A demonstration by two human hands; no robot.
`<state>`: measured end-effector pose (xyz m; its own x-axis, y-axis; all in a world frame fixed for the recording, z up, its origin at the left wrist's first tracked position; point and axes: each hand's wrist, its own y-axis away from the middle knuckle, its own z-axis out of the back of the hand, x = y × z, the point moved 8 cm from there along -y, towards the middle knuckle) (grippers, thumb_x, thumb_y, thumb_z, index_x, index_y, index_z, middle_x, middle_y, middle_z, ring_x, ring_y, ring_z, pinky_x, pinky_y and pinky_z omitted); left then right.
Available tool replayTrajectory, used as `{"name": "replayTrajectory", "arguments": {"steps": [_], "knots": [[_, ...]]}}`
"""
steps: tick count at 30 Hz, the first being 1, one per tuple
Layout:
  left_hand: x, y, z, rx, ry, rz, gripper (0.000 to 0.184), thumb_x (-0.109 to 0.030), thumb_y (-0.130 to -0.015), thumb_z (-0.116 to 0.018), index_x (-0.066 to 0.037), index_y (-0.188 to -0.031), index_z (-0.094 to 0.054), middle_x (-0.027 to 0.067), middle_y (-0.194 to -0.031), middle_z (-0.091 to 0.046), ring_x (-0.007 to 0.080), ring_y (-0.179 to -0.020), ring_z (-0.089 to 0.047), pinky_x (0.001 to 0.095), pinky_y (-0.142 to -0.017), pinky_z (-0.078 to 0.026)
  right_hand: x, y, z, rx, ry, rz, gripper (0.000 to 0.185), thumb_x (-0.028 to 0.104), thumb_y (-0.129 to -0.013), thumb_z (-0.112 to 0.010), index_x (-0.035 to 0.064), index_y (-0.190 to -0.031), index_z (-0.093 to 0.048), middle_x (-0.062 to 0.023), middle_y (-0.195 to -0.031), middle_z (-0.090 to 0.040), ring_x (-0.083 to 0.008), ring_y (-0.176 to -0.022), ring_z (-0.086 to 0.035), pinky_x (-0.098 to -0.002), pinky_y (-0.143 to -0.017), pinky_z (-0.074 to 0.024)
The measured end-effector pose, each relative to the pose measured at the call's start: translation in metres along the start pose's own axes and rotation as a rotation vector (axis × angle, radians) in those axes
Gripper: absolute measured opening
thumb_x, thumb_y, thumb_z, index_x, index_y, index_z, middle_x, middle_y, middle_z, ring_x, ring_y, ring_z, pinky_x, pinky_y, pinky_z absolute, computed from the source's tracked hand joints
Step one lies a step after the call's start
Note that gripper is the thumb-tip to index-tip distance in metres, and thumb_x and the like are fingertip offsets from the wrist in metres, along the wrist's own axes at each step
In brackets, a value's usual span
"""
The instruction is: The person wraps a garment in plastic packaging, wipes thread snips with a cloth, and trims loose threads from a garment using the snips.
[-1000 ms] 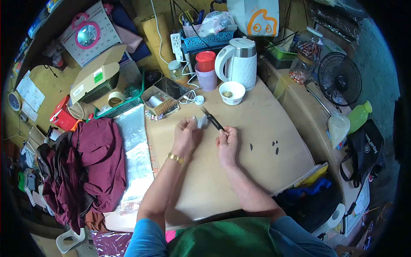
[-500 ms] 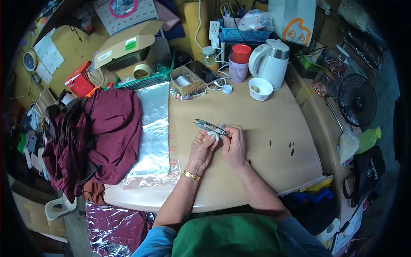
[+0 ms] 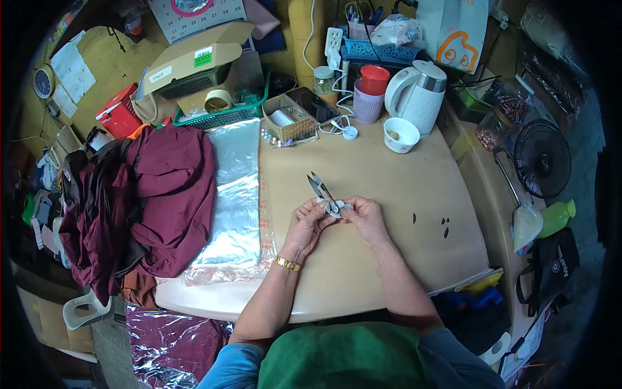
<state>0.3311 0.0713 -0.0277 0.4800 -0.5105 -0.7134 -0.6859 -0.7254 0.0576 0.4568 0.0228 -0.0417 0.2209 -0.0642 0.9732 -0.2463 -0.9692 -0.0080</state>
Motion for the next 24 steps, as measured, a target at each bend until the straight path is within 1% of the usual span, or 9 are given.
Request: {"name": "replayTrajectory", "arguments": {"steps": [2, 4, 6, 8, 11, 16, 19, 22, 24], "knots": [[0.001, -0.002, 0.005, -0.044, -0.003, 0.000, 0.012, -0.014, -0.093, -0.062, -0.002, -0.097, -0.062, 0.0053, -0.093, -0.067, 0.0113, -0.086, -0.066, 0.0267, -0.077, -0.058, -0.011, -0.001, 0.010, -0.065, 0.133, -0.037, 0.011, 0.009, -0.091, -0.065, 0.0012, -0.098, -0.064, -0.0035, -0.088, -0.065, -0.0078, -0.076, -0.060, -0.0226, -0.067, -0.0505], [0.006, -0.002, 0.010, -0.087, -0.006, 0.004, 0.013, -0.016, -0.094, -0.062, -0.003, -0.095, -0.063, 0.0043, -0.090, -0.067, 0.0104, -0.082, -0.065, 0.0252, -0.073, -0.057, -0.006, 0.001, 0.014, -0.086, 0.090, -0.014, 0.007, 0.006, -0.089, -0.065, 0.0012, -0.095, -0.064, -0.0031, -0.087, -0.064, -0.0081, -0.076, -0.060, -0.0228, -0.067, -0.0510], [0.001, -0.004, 0.011, -0.113, -0.093, -0.080, 0.015, -0.019, -0.094, -0.063, -0.004, -0.092, -0.065, 0.0029, -0.084, -0.067, 0.0093, -0.078, -0.065, 0.0236, -0.069, -0.055, -0.001, 0.002, 0.012, -0.106, 0.048, 0.015, 0.005, 0.003, -0.088, -0.065, 0.0011, -0.092, -0.063, -0.0028, -0.087, -0.063, -0.0085, -0.075, -0.060, -0.0230, -0.067, -0.0516], [0.002, -0.004, 0.012, -0.160, -0.151, -0.071, 0.014, -0.018, -0.093, -0.063, -0.004, -0.091, -0.065, 0.0029, -0.084, -0.068, 0.0095, -0.076, -0.064, 0.0240, -0.070, -0.054, 0.008, 0.002, 0.000, -0.078, -0.120, 0.121, 0.006, -0.002, -0.086, -0.066, 0.0012, -0.088, -0.062, -0.0026, -0.086, -0.061, -0.0094, -0.074, -0.062, -0.0232, -0.065, -0.0523], [0.005, 0.002, 0.009, -0.212, -0.205, -0.040, 0.012, -0.015, -0.092, -0.064, -0.003, -0.091, -0.066, 0.0030, -0.084, -0.068, 0.0101, -0.075, -0.064, 0.0248, -0.071, -0.054, 0.014, 0.007, -0.012, -0.084, -0.005, 0.155, 0.009, -0.004, -0.084, -0.067, 0.0004, -0.089, -0.061, -0.0056, -0.090, -0.062, -0.0100, -0.073, -0.062, -0.0223, -0.064, -0.0520], [0.013, 0.007, 0.002, -0.189, -0.176, 0.032, 0.008, -0.011, -0.090, -0.067, -0.003, -0.088, -0.065, 0.0034, -0.083, -0.067, 0.0108, -0.074, -0.063, 0.0259, -0.074, -0.055, 0.029, 0.012, -0.006, -0.230, -0.074, 0.080, 0.009, -0.004, -0.084, -0.067, 0.0004, -0.088, -0.060, -0.0036, -0.081, -0.064, -0.0083, -0.071, -0.062, -0.0213, -0.060, -0.0505], [0.013, 0.007, -0.004, -0.169, -0.153, -0.051, 0.011, -0.012, -0.090, -0.067, -0.003, -0.086, -0.064, 0.0039, -0.081, -0.067, 0.0099, -0.073, -0.062, 0.0238, -0.071, -0.053, 0.015, 0.009, 0.001, -0.245, 0.100, -0.003, 0.009, -0.001, -0.087, -0.065, 0.0017, -0.082, -0.058, -0.0002, -0.070, -0.061, -0.0056, -0.064, -0.058, -0.0205, -0.054, -0.0467], [0.011, 0.010, -0.006, -0.238, -0.337, -0.187, 0.019, -0.013, -0.094, -0.062, -0.004, -0.077, -0.059, 0.0024, -0.073, -0.063, 0.0063, -0.064, -0.053, 0.0220, -0.059, -0.043, 0.010, 0.009, 0.002, -0.289, 0.284, 0.091, 0.014, 0.003, -0.090, -0.063, 0.0018, -0.078, -0.055, 0.0000, -0.066, -0.059, -0.0033, -0.058, -0.053, -0.0201, -0.049, -0.0426], [0.013, 0.008, -0.003, -0.234, -0.283, -0.160, 0.022, -0.015, -0.095, -0.061, -0.005, -0.076, -0.058, 0.0019, -0.072, -0.061, 0.0063, -0.063, -0.052, 0.0223, -0.059, -0.043, 0.017, 0.014, -0.007, -0.325, 0.389, 0.246, 0.016, 0.008, -0.090, -0.063, -0.0003, -0.077, -0.058, -0.0051, -0.061, -0.061, -0.0071, -0.056, -0.055, -0.0265, -0.051, -0.0443]]}}
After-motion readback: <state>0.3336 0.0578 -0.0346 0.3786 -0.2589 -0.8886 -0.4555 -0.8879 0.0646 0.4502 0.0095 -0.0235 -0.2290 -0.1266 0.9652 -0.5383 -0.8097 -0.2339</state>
